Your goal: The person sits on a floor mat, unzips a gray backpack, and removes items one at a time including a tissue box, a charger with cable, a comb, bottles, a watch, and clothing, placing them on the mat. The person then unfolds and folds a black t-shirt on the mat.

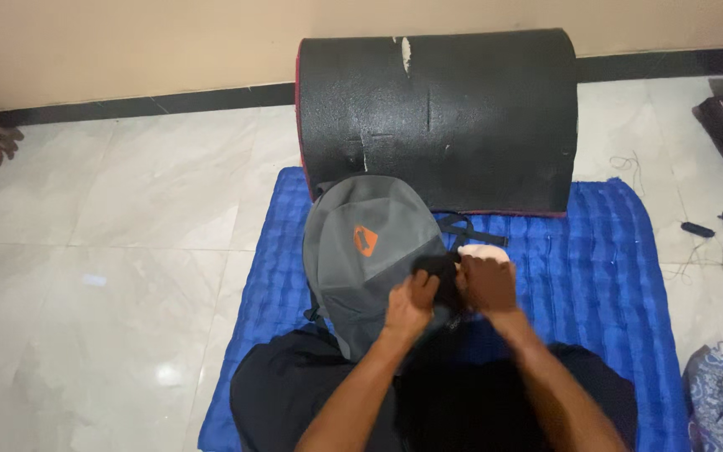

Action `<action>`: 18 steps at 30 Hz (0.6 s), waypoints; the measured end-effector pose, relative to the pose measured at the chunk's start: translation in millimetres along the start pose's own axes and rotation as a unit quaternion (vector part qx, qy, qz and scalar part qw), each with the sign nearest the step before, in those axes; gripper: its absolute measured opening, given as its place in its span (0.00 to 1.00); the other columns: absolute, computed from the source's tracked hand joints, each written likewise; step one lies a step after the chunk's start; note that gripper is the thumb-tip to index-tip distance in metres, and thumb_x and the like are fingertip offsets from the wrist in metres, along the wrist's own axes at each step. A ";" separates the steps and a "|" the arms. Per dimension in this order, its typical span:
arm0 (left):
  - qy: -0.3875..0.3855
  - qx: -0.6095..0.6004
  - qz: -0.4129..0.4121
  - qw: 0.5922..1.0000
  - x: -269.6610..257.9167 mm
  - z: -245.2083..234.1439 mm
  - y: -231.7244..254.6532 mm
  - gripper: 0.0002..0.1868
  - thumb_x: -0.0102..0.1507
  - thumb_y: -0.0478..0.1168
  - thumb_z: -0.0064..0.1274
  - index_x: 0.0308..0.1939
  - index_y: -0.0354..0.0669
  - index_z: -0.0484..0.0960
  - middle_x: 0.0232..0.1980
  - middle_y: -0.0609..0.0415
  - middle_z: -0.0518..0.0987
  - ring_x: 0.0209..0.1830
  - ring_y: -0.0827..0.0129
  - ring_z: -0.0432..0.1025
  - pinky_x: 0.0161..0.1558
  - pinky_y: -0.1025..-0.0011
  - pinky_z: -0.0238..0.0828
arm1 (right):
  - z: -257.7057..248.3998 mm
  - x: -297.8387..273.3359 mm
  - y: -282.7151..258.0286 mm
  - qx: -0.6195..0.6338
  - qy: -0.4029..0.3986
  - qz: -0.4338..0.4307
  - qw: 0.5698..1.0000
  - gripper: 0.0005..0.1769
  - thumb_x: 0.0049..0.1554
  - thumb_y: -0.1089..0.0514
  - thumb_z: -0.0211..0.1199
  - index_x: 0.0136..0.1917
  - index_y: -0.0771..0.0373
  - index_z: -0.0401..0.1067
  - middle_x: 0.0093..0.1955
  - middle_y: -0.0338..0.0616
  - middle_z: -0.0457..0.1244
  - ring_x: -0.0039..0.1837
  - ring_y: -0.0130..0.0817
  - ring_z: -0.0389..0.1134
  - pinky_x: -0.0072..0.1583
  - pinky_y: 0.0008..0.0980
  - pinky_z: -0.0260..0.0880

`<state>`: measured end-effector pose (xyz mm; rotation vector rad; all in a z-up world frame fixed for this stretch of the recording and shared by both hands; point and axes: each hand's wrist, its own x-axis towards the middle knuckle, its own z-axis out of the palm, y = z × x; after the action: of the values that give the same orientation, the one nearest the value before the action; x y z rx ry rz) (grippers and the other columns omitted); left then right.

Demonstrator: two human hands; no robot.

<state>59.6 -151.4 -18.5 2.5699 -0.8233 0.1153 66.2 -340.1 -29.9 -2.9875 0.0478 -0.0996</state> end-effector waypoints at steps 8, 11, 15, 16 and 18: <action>0.134 -0.003 -0.028 0.991 -59.6 -59.3 -15.1 0.18 0.52 0.38 0.59 0.45 0.37 0.79 0.43 0.42 0.73 0.47 0.47 0.67 0.44 0.52 0.62 | -9.5 -17.3 -12.6 0.164 0.139 -0.084 0.973 0.17 0.50 0.54 0.62 0.54 0.56 0.75 0.55 0.44 0.67 0.58 0.48 0.67 0.56 0.51 0.65; 0.114 0.021 -0.081 0.990 -90.3 -84.5 -31.7 0.19 0.52 0.34 0.57 0.47 0.37 0.79 0.45 0.44 0.73 0.49 0.49 0.68 0.47 0.55 0.65 | -12.4 -20.3 -22.3 0.178 0.166 -0.189 0.951 0.19 0.48 0.56 0.63 0.55 0.54 0.75 0.57 0.44 0.66 0.59 0.46 0.66 0.57 0.49 0.64; 0.112 0.041 -0.061 0.991 -106.4 -81.7 -50.7 0.16 0.55 0.35 0.59 0.46 0.40 0.79 0.44 0.47 0.73 0.47 0.51 0.68 0.47 0.56 0.65 | -8.2 -12.2 -40.5 0.125 0.150 -0.278 0.941 0.16 0.48 0.53 0.66 0.51 0.54 0.74 0.51 0.42 0.65 0.57 0.45 0.66 0.56 0.49 0.63; 0.102 0.044 -0.057 0.992 -105.1 -78.9 -55.3 0.16 0.54 0.35 0.60 0.45 0.41 0.79 0.42 0.47 0.72 0.46 0.50 0.68 0.45 0.55 0.65 | -7.0 -10.8 -41.9 0.107 0.139 -0.282 0.943 0.16 0.48 0.53 0.66 0.50 0.55 0.74 0.51 0.42 0.65 0.56 0.45 0.66 0.56 0.48 0.64; 0.098 0.052 -0.050 0.993 -102.1 -74.4 -61.7 0.13 0.54 0.36 0.61 0.42 0.42 0.78 0.41 0.47 0.72 0.44 0.51 0.68 0.44 0.55 0.64 | -3.6 -8.6 -41.9 0.069 0.120 -0.290 0.947 0.15 0.48 0.53 0.66 0.50 0.55 0.73 0.50 0.43 0.65 0.55 0.44 0.66 0.56 0.46 0.66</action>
<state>15.1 -19.9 3.9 2.6392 -0.6292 0.3828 58.4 -299.0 -20.6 -2.7287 -0.7772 -0.5074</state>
